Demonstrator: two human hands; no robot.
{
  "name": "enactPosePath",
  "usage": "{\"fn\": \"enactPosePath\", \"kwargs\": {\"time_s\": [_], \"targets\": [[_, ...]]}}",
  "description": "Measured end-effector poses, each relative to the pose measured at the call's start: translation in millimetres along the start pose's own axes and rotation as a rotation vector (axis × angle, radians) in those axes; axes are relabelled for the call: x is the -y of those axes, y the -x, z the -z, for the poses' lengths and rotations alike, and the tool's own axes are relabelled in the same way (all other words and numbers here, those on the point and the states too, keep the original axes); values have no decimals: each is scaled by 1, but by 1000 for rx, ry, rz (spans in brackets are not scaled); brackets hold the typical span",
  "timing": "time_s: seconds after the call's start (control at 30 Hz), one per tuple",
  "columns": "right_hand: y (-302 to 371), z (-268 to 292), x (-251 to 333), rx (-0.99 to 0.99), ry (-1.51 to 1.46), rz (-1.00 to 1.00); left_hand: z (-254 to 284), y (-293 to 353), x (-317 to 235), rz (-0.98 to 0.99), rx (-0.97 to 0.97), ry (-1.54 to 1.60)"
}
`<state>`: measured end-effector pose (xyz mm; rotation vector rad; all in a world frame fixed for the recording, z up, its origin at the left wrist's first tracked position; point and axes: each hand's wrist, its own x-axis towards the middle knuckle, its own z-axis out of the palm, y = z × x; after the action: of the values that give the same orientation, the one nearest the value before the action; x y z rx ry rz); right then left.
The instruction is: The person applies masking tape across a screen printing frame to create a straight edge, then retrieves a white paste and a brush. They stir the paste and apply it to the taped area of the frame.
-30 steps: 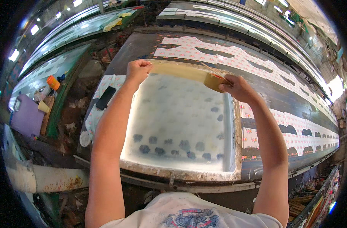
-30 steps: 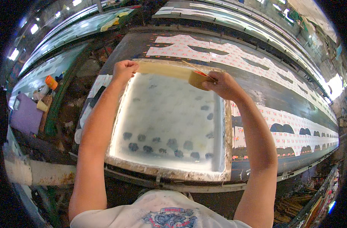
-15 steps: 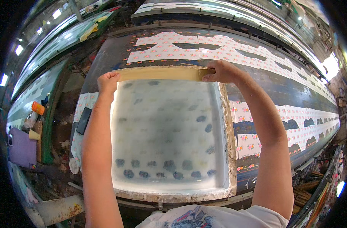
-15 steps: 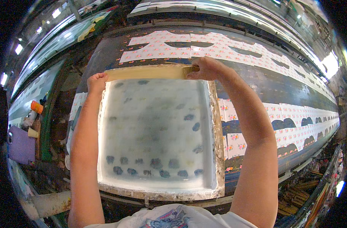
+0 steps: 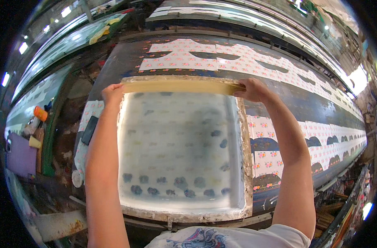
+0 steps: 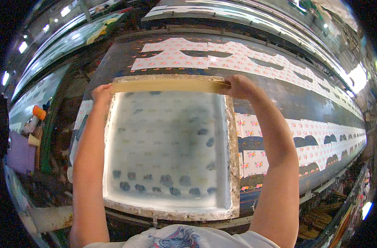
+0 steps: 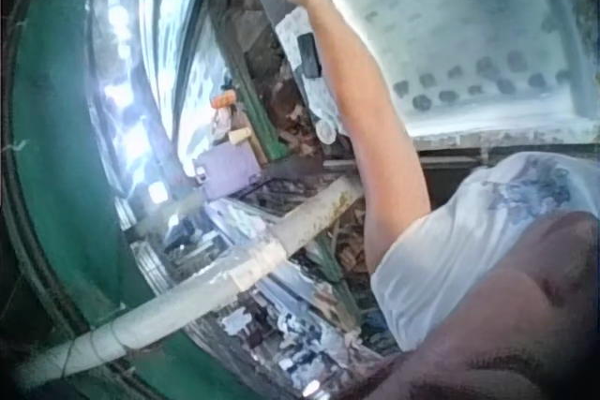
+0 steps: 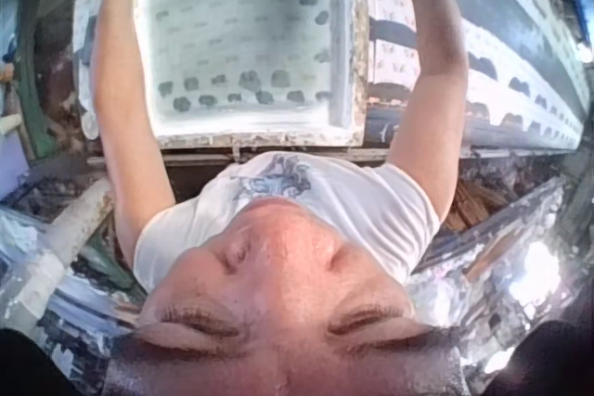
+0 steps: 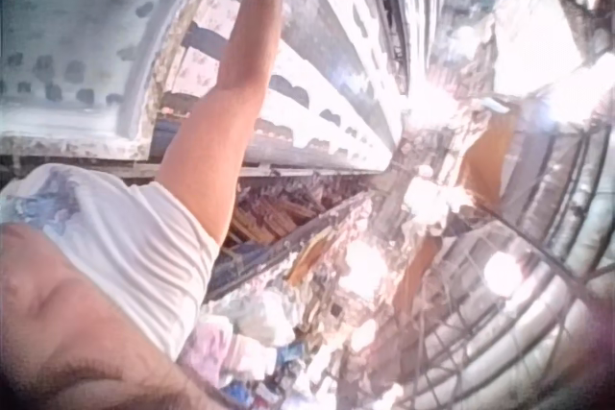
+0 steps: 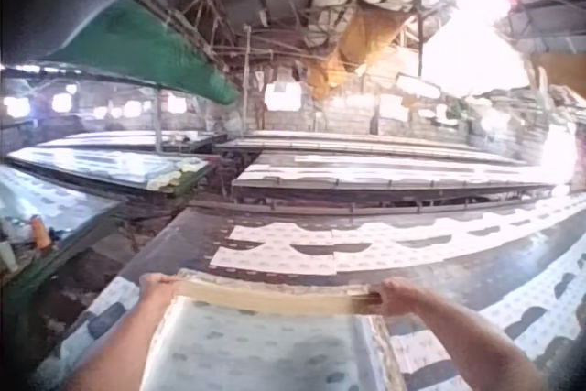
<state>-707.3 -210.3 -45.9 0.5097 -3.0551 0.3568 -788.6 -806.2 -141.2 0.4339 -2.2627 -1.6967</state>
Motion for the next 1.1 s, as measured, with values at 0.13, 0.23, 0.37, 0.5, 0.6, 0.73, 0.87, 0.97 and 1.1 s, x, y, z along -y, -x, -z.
{"fn": "enactPosePath", "kwargs": {"time_s": [0.13, 0.23, 0.37, 0.5, 0.6, 0.73, 0.87, 0.97, 1.1], "targets": [[1, 2, 5, 38, -110, -11, 18, -3, 10, 54, 62, 18], [14, 11, 17, 8, -29, -71, 2, 18, -3, 64, 145, -15], [13, 7, 52, -39, 90, -109, 4, 19, 16, 87, 138, -131], [7, 4, 68, 34, 252, -173, -17, 19, 31, 52, 72, -334], [-1, 3, 76, 78, 292, -245, -18, 23, 33, 50, 94, -332], [4, -8, 69, 44, 287, -263, -23, 23, 30, 85, 88, -276], [14, -4, 74, 27, 244, -257, -19, 27, 14, 116, 108, -205], [31, 7, 75, 21, 152, -275, 2, 28, -18, 97, 105, -99], [79, 15, 78, -36, -141, -240, 60, 22, -85, -21, 121, -152]]}}
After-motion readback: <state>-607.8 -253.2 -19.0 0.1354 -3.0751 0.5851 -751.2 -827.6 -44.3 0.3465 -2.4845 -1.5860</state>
